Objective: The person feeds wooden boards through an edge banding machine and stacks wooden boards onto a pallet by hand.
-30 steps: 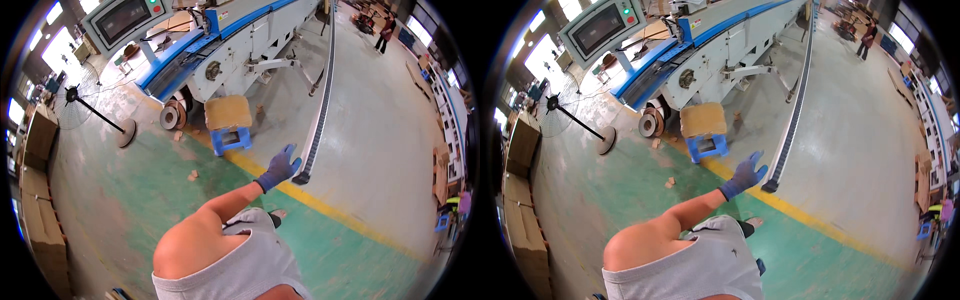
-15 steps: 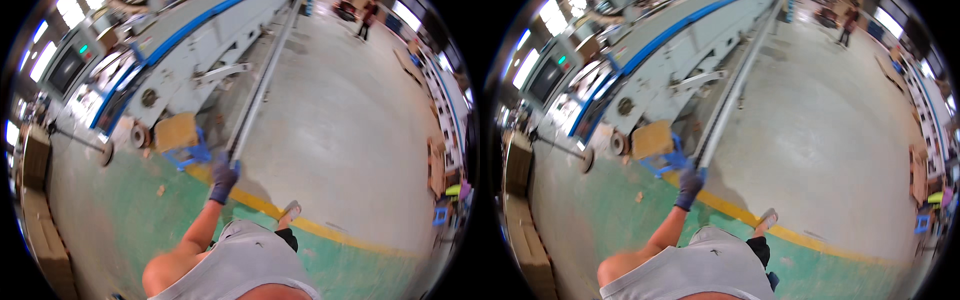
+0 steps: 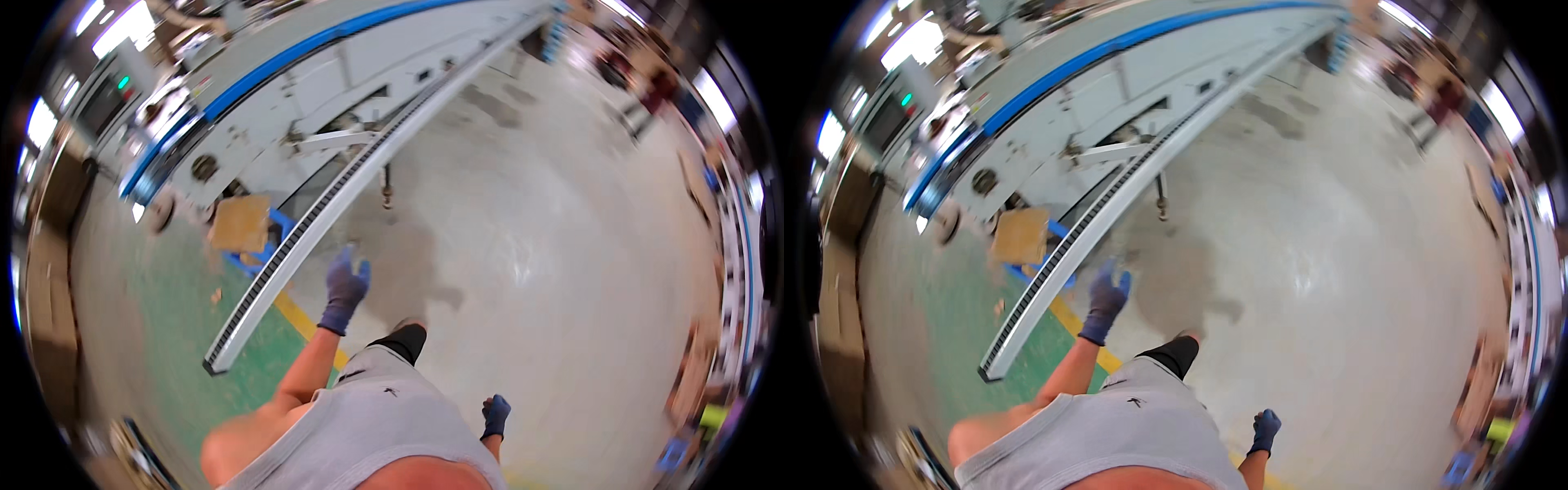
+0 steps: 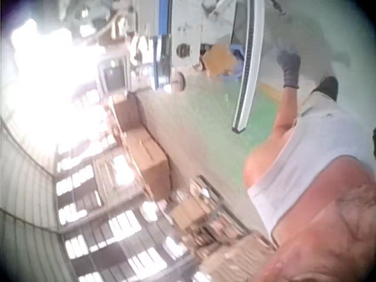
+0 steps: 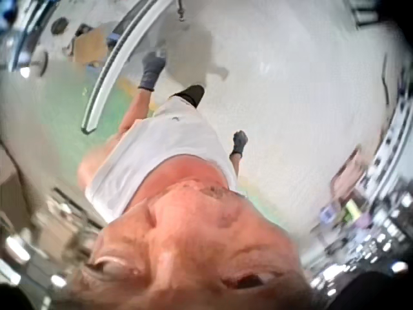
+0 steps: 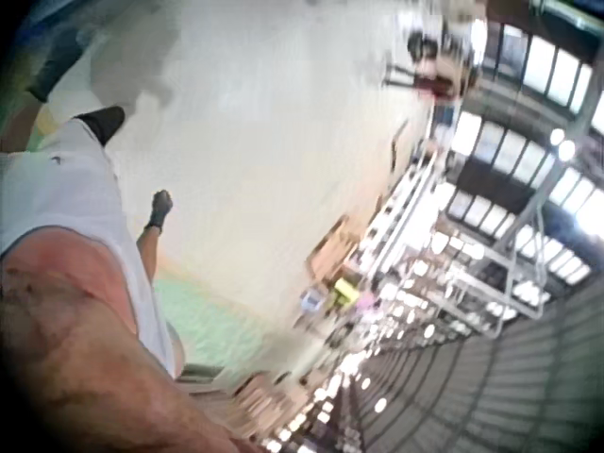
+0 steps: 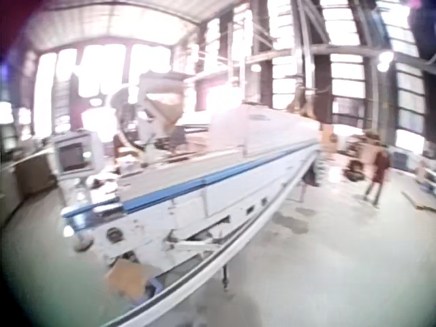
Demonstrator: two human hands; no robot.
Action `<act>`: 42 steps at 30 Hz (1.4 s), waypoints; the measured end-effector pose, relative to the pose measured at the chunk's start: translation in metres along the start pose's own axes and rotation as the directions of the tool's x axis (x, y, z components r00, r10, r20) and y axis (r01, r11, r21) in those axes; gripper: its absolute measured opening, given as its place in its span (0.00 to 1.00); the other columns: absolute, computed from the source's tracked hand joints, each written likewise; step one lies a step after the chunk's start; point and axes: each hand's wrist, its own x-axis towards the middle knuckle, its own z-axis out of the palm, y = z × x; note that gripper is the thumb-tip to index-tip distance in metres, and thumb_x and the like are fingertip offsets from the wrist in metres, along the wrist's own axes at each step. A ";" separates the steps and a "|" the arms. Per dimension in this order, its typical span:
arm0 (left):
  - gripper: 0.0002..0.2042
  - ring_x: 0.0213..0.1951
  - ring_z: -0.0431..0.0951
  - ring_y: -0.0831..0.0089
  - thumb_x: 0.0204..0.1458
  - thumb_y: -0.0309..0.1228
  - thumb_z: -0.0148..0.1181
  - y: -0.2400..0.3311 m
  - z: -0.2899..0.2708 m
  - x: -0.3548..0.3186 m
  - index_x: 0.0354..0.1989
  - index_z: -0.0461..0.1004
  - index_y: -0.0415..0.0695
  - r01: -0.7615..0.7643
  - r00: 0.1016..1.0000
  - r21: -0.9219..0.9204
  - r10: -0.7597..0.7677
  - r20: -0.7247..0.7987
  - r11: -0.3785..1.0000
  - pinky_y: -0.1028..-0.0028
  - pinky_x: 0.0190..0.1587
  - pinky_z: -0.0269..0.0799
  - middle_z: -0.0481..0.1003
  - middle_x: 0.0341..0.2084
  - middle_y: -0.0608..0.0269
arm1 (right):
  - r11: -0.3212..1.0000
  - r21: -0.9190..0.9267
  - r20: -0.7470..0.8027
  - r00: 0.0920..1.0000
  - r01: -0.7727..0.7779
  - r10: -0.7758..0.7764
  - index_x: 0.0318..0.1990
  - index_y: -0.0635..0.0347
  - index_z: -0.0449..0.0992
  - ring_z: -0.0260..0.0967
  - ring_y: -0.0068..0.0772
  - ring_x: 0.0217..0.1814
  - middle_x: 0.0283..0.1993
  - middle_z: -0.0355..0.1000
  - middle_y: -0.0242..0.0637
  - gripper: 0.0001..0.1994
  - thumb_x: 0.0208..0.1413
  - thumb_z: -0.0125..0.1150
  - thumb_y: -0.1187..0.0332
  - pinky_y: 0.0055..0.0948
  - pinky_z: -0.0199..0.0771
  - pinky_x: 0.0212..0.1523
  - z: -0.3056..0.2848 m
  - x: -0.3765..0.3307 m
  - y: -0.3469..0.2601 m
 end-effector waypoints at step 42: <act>0.09 0.20 0.74 0.64 0.57 0.41 0.55 0.323 0.780 0.701 0.29 0.74 0.52 -0.100 0.440 0.236 -0.170 0.882 0.967 0.61 0.24 0.71 0.74 0.21 0.64 | 0.816 -0.536 0.060 0.974 0.216 -0.218 0.24 0.61 0.79 0.73 0.32 0.21 0.21 0.75 0.38 0.13 0.55 0.54 0.65 0.35 0.73 0.24 0.242 0.809 -0.998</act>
